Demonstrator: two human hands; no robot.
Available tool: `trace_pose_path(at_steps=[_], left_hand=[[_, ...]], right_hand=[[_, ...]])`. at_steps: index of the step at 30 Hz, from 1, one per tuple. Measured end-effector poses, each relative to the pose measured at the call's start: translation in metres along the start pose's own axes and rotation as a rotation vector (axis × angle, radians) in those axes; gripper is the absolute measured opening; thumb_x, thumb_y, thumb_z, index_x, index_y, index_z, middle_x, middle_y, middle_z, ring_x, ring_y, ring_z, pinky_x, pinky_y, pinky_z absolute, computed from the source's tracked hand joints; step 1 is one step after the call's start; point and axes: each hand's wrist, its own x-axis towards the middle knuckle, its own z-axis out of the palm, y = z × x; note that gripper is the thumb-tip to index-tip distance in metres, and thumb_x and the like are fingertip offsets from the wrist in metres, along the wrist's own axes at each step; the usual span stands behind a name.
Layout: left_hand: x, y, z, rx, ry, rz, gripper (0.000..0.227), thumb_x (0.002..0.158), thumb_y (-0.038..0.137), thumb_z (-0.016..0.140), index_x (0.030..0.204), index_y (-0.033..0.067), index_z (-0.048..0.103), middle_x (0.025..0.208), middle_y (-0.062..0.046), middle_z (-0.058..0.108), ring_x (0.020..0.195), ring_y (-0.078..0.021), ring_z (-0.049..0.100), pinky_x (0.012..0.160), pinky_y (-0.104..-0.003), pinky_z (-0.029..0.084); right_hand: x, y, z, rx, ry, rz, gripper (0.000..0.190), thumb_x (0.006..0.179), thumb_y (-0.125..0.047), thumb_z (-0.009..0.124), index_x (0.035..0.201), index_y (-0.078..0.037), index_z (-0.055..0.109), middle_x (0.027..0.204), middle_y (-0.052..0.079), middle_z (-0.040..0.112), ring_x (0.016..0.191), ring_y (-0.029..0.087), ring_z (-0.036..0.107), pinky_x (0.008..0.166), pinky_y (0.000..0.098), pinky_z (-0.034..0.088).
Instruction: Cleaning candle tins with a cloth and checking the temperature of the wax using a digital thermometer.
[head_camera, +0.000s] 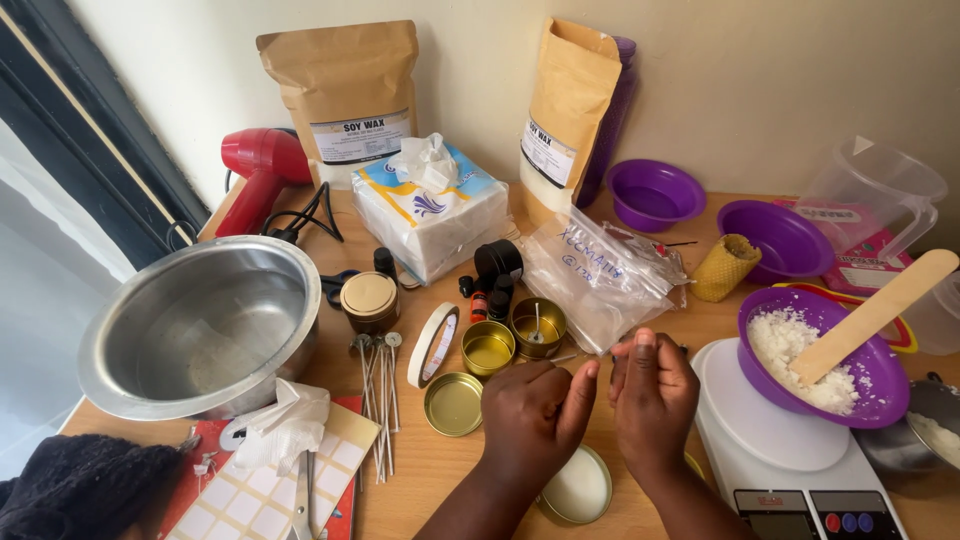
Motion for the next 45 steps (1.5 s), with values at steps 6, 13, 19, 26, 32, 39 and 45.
trace_pose_path(at_steps=[6, 13, 19, 26, 32, 39, 45], left_hand=[[0.000, 0.000, 0.000, -0.030, -0.004, -0.060, 0.050, 0.092, 0.017, 0.059, 0.052, 0.0107, 0.030, 0.045, -0.001, 0.027, 0.038, -0.0158, 0.026, 0.040, -0.032, 0.019], [0.002, 0.003, -0.002, -0.042, -0.033, -0.019, 0.049, 0.093, 0.016, 0.058, 0.052, 0.0106, 0.032, 0.045, -0.002, 0.028, 0.037, -0.0169, 0.029, 0.040, -0.033, 0.020], [0.030, 0.060, -0.030, -0.322, -0.009, -0.301, 0.045, 0.094, 0.017, 0.050, 0.050, 0.0069, 0.053, 0.044, -0.002, 0.050, 0.038, -0.0137, 0.048, 0.041, -0.029, 0.034], [0.008, 0.071, -0.104, 0.076, 0.255, -0.934, 0.053, 0.086, 0.034, 0.042, 0.047, 0.0069, 0.065, 0.039, -0.004, 0.061, 0.029, -0.0151, 0.041, 0.037, -0.028, 0.033], [0.015, 0.018, -0.138, 0.150, 0.230, -1.015, 0.045, 0.094, 0.025, 0.053, 0.055, 0.0005, 0.053, 0.049, -0.010, 0.053, 0.050, -0.0154, 0.048, 0.049, -0.030, 0.040], [0.015, -0.029, -0.124, 0.746, -0.599, -1.128, 0.018, 0.084, 0.027, 0.051, 0.086, 0.0114, 0.060, 0.083, -0.010, 0.067, 0.080, -0.0302, 0.062, 0.067, -0.041, 0.048], [0.014, -0.033, -0.105, 0.887, -0.698, -1.193, 0.024, 0.084, 0.019, 0.050, 0.101, 0.0094, 0.063, 0.097, -0.010, 0.068, 0.089, -0.0290, 0.066, 0.069, -0.038, 0.052]], right_hand=[[-0.002, 0.003, -0.002, 0.114, -0.020, 0.037, 0.039, 0.100, -0.023, 0.043, 0.066, -0.005, 0.051, 0.047, 0.000, 0.033, 0.043, 0.008, 0.029, 0.042, 0.0234, 0.024], [-0.005, 0.011, -0.004, 0.152, -0.069, 0.045, 0.039, 0.100, -0.021, 0.045, 0.067, -0.002, 0.054, 0.061, 0.004, 0.052, 0.051, 0.008, 0.038, 0.047, 0.0230, 0.031], [-0.004, 0.003, -0.004, 0.074, -0.005, 0.098, 0.037, 0.097, -0.021, 0.046, 0.064, -0.005, 0.052, 0.051, 0.001, 0.040, 0.048, 0.008, 0.035, 0.046, 0.0242, 0.029], [0.000, 0.009, -0.005, 0.033, -0.004, 0.052, 0.037, 0.096, -0.021, 0.046, 0.064, -0.005, 0.055, 0.046, -0.001, 0.036, 0.041, 0.008, 0.032, 0.042, 0.0238, 0.027], [-0.002, 0.011, -0.004, 0.126, -0.001, 0.043, 0.036, 0.096, -0.020, 0.048, 0.063, -0.006, 0.052, 0.048, 0.000, 0.039, 0.043, 0.007, 0.030, 0.042, 0.0235, 0.025], [-0.006, 0.010, -0.005, 0.077, -0.011, 0.021, 0.037, 0.096, -0.021, 0.048, 0.064, -0.006, 0.054, 0.046, -0.002, 0.033, 0.043, 0.007, 0.029, 0.042, 0.0235, 0.024], [0.000, 0.011, -0.009, 0.080, 0.032, 0.041, 0.037, 0.096, -0.022, 0.048, 0.063, -0.006, 0.053, 0.046, -0.002, 0.032, 0.044, 0.008, 0.030, 0.044, 0.0234, 0.026]])
